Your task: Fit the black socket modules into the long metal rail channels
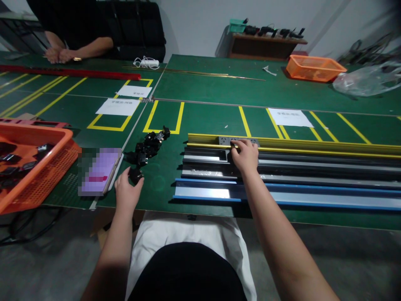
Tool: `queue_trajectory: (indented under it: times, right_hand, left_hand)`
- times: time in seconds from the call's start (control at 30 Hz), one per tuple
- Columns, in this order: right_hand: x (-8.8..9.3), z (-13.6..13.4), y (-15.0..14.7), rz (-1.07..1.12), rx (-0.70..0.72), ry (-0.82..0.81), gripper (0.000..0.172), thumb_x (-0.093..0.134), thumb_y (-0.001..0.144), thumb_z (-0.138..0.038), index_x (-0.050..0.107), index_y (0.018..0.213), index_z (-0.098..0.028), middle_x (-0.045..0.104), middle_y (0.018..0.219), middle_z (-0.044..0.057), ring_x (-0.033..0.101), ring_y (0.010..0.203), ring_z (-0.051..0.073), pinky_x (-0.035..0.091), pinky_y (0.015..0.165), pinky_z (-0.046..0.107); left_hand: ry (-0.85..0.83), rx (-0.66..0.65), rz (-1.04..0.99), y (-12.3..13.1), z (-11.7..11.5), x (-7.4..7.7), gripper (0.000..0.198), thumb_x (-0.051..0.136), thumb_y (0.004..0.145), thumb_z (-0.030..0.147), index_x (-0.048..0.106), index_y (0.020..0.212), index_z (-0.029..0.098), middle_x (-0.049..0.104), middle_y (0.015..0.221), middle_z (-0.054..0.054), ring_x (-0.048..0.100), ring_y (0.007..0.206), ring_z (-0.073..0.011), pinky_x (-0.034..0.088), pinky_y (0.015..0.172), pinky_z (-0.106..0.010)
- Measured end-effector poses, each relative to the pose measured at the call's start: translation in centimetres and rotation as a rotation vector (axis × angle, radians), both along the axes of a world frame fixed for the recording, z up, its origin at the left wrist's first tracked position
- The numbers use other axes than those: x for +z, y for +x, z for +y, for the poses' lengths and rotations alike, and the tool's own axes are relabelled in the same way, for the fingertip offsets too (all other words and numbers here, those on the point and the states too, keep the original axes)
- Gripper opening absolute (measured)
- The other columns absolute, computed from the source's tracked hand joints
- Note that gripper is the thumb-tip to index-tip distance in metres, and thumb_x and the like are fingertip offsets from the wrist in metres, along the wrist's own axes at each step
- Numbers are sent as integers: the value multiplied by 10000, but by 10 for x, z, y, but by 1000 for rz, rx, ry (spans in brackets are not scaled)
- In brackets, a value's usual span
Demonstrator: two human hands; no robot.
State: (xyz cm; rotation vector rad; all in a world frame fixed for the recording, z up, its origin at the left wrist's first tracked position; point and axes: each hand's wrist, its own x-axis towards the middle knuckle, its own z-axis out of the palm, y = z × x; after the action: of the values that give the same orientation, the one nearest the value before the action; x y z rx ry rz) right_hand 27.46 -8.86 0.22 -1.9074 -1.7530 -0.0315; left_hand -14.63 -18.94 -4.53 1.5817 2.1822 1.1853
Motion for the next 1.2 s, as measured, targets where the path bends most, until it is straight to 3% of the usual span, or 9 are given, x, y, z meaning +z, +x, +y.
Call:
queue_trajectory:
  times: [0.13, 0.33, 0.53, 0.73, 0.87, 1.0, 1.2]
  right_hand:
    - [-1, 0, 0, -5, -1, -4, 381, 489, 841, -290, 725, 1136, -254, 628, 1175, 92, 457, 1007, 296, 388, 881, 437]
    - [-1, 1, 0, 9, 1, -6, 367, 499, 843, -298, 726, 1127, -254, 628, 1174, 92, 460, 1012, 295, 382, 880, 437]
    - [0, 0, 0, 7, -1, -10, 368, 500, 844, -298, 726, 1129, -249, 626, 1177, 95, 463, 999, 295, 381, 881, 444]
    - [0, 0, -1, 20, 0, 4, 365, 500, 841, -303, 733, 1117, -253, 638, 1167, 87, 463, 999, 295, 384, 887, 443]
    - [0, 1, -1, 13, -7, -3, 368, 502, 836, -298, 732, 1119, -254, 636, 1170, 90, 464, 995, 300, 389, 878, 448]
    - [0, 1, -1, 0, -13, -9, 369, 502, 838, -299, 730, 1125, -257, 634, 1175, 84, 464, 996, 300, 394, 876, 443]
    - [1, 0, -1, 11, -10, -5, 367, 505, 836, -296, 728, 1125, -260, 632, 1168, 83, 459, 995, 297, 392, 879, 439]
  left_hand:
    - [57, 34, -12, 12, -4, 8, 674, 802, 647, 381, 581, 1264, 223, 541, 1198, -111, 568, 1139, -293, 479, 1008, -484]
    - [125, -11, -204, 30, 0, 11, 694, 846, 595, 360, 606, 1234, 235, 490, 1230, -82, 626, 1055, -228, 517, 995, -431]
    - [132, -35, -311, 47, 6, 19, 667, 857, 589, 363, 620, 1199, 230, 505, 1212, -81, 638, 1044, -231, 525, 984, -435]
    - [138, -115, -470, 56, 17, 11, 634, 790, 663, 501, 624, 1193, 194, 589, 1193, -114, 623, 1088, -261, 524, 961, -411]
    - [99, -154, -605, 66, 31, 7, 567, 676, 785, 520, 591, 1245, 200, 607, 1252, -136, 632, 1096, -249, 530, 941, -403]
    - [129, -232, -793, 82, 53, 8, 643, 755, 730, 418, 518, 1287, 201, 643, 1211, -133, 636, 1123, -225, 500, 989, -374]
    - [136, -293, -938, 105, 95, 10, 528, 764, 682, 391, 562, 1126, 191, 669, 1125, -113, 663, 1042, -212, 541, 888, -337]
